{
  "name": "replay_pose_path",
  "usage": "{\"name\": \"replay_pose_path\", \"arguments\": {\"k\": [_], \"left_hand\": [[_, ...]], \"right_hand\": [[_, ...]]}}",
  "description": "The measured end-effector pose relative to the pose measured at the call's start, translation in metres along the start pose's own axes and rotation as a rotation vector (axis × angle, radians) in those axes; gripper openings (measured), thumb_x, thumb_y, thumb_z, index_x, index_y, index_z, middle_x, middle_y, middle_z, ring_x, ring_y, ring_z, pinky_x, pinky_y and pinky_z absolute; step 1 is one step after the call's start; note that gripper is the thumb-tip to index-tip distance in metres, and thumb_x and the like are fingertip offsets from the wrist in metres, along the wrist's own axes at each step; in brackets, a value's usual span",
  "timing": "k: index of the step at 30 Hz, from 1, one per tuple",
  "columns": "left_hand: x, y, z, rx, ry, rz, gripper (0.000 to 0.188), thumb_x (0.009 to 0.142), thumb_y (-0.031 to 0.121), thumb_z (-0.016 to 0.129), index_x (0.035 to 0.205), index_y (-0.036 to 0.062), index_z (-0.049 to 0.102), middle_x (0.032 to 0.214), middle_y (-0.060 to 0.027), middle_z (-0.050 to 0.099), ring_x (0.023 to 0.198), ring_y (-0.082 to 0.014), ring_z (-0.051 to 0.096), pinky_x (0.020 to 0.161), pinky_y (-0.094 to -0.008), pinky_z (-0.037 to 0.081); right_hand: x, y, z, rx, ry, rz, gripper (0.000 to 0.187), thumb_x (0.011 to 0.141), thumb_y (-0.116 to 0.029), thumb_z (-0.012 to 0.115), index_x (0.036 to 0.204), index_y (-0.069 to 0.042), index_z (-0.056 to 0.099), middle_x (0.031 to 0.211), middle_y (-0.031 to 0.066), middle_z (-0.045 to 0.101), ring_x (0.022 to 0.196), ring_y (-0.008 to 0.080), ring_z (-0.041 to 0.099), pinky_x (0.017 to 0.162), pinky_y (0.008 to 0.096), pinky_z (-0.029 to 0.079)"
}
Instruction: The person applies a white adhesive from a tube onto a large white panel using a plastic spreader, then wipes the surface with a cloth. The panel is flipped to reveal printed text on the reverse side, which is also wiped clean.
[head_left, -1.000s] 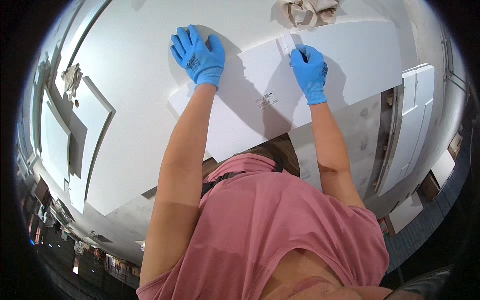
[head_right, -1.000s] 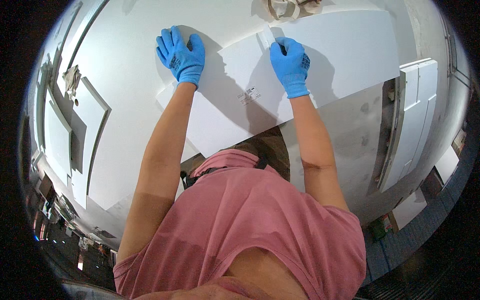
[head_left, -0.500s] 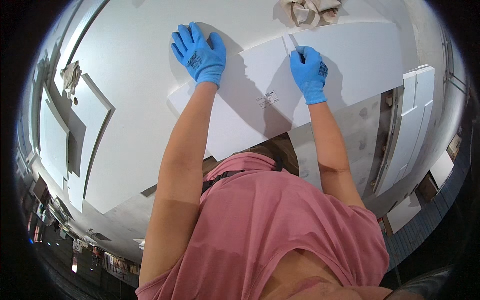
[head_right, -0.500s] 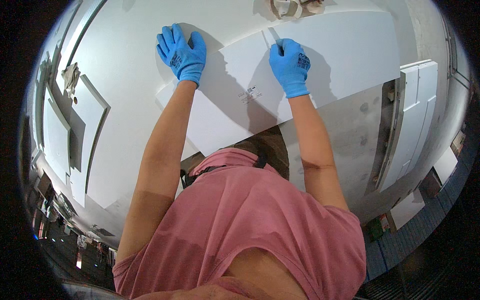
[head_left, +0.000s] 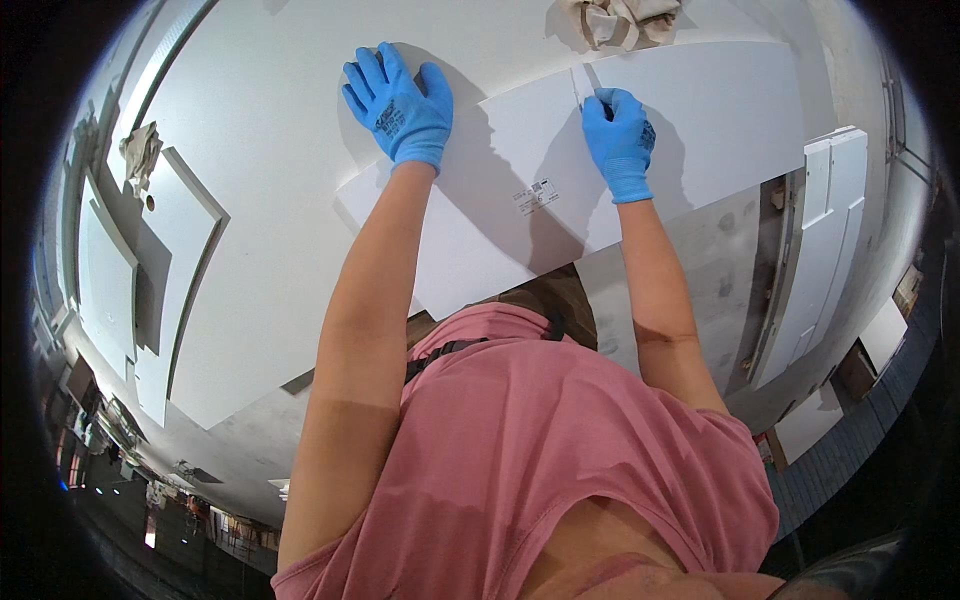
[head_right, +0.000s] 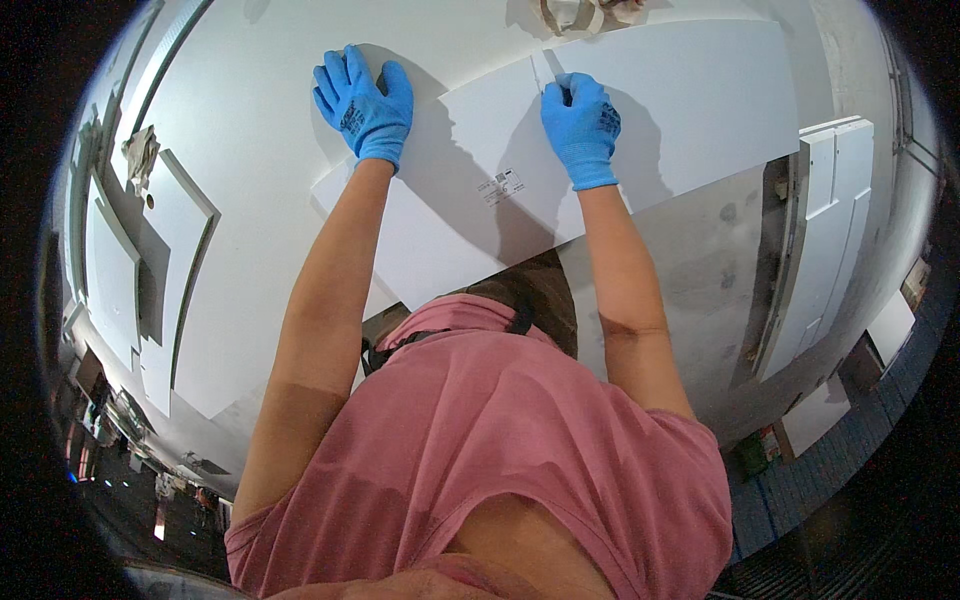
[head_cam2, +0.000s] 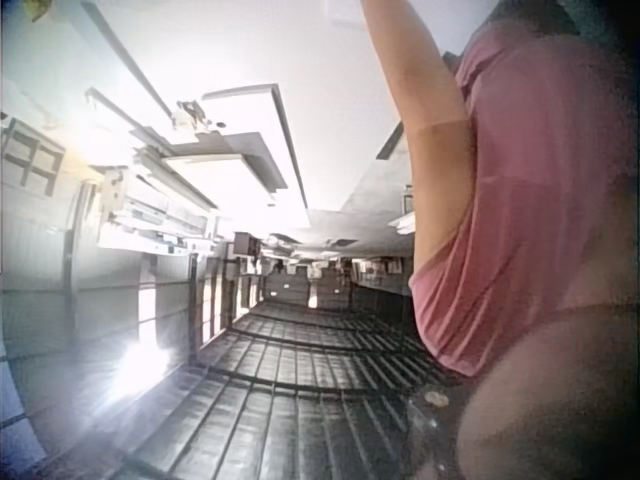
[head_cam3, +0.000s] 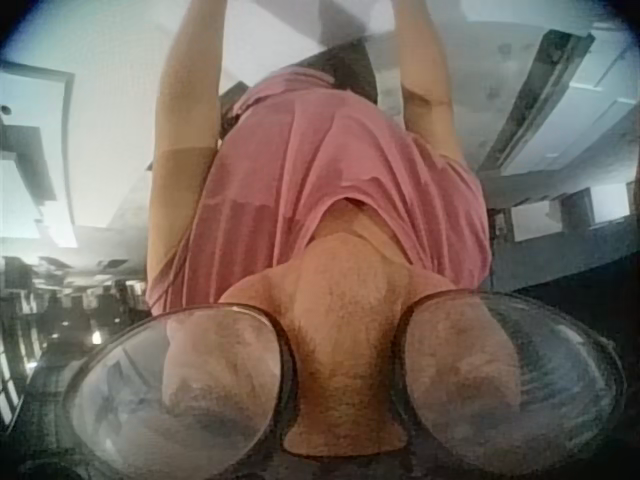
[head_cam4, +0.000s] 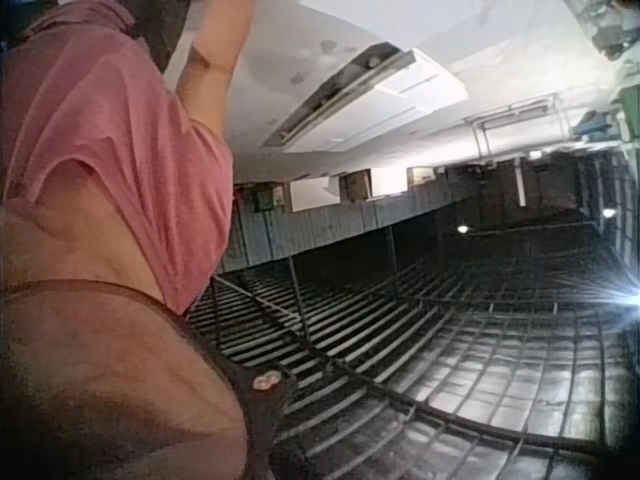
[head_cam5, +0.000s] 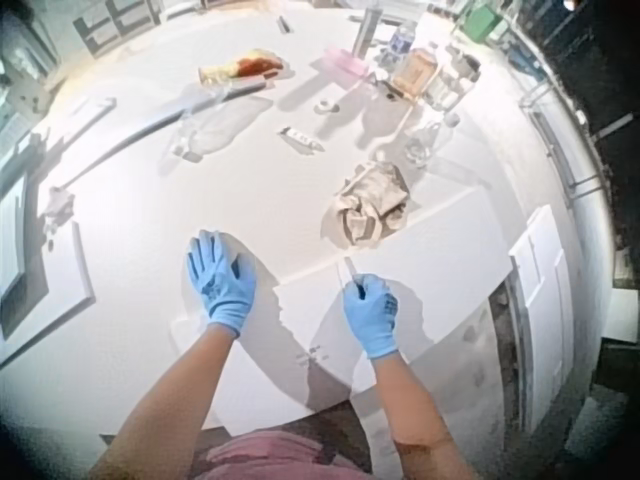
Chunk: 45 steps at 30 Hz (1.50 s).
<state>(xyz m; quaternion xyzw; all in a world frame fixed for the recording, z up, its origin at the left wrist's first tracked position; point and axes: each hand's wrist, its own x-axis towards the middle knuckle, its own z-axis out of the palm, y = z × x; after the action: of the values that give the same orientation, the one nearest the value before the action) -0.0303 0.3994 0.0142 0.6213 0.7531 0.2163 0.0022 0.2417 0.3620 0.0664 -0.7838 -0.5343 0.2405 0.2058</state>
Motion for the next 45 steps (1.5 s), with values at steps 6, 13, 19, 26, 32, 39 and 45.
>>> {"name": "replay_pose_path", "arguments": {"k": [6,13,19,26,32,39,45], "left_hand": [[0.000,0.005,-0.004,-0.034,-0.042,-0.002,0.069,0.097,0.039,0.062,0.153,0.0015,0.049,0.162,-0.0265,0.039,0.154,-0.0490,0.029,0.128,-0.0594,0.018],[0.000,0.002,-0.002,-0.040,-0.025,-0.005,0.067,0.097,0.039,0.061,0.152,0.0022,0.051,0.162,-0.0263,0.040,0.154,-0.0488,0.031,0.128,-0.0586,0.018],[-0.003,0.005,-0.015,-0.336,0.040,-0.033,0.045,0.098,0.036,0.064,0.134,0.0090,0.071,0.157,-0.0250,0.050,0.154,-0.0475,0.031,0.127,-0.0576,0.018],[-0.032,0.060,-0.085,-0.916,-0.167,0.018,0.027,0.101,0.016,0.065,0.121,0.0032,0.076,0.139,-0.0223,0.066,0.142,-0.0460,0.051,0.119,-0.0517,0.038],[-0.044,0.104,-0.130,-1.313,-0.508,-0.482,0.040,0.108,0.022,0.060,0.140,-0.0024,0.064,0.134,-0.0105,0.069,0.128,-0.0166,0.058,0.111,-0.0313,0.044],[-0.073,0.125,-0.133,-1.610,-0.600,-0.778,0.038,0.107,0.026,0.066,0.131,-0.0031,0.070,0.111,-0.0048,0.072,0.103,-0.0113,0.062,0.094,-0.0282,0.051],[-0.077,0.129,-0.119,-1.625,-0.490,-0.814,0.035,0.107,0.027,0.065,0.123,-0.0033,0.074,0.109,-0.0065,0.075,0.102,-0.0131,0.065,0.096,-0.0291,0.051]], "right_hand": [[0.002,0.022,0.008,0.123,0.003,0.022,0.026,0.091,-0.028,0.071,0.100,-0.005,0.077,0.092,0.0154,0.077,0.083,0.0305,0.075,0.076,0.0435,0.058],[-0.011,-0.003,-0.006,0.405,-0.071,0.045,0.029,0.098,-0.021,0.070,0.112,0.004,0.070,0.093,0.0127,0.078,0.075,0.0180,0.074,0.070,0.0339,0.059],[-0.022,-0.046,-0.032,1.151,-0.289,0.355,0.022,0.100,-0.016,0.067,0.112,0.002,0.066,0.099,0.0169,0.077,0.078,0.0217,0.074,0.070,0.0350,0.059],[-0.036,-0.064,-0.047,1.230,-0.390,0.357,0.022,0.100,-0.017,0.065,0.112,0.001,0.064,0.102,0.0166,0.076,0.079,0.0223,0.074,0.073,0.0344,0.059],[-0.037,-0.056,-0.035,0.066,0.249,-0.710,0.018,0.092,-0.017,0.073,0.107,-0.009,0.069,0.096,0.0072,0.075,0.076,0.0242,0.072,0.064,0.0343,0.055],[-0.049,-0.065,-0.052,-0.252,0.227,-0.876,0.026,0.085,-0.021,0.077,0.109,-0.013,0.070,0.113,0.0010,0.073,0.074,0.0173,0.066,0.066,0.0316,0.051],[-0.050,-0.057,-0.058,-0.275,0.123,-0.898,0.032,0.080,-0.019,0.079,0.110,-0.011,0.069,0.118,0.0018,0.072,0.075,0.0177,0.066,0.066,0.0321,0.052]]}}
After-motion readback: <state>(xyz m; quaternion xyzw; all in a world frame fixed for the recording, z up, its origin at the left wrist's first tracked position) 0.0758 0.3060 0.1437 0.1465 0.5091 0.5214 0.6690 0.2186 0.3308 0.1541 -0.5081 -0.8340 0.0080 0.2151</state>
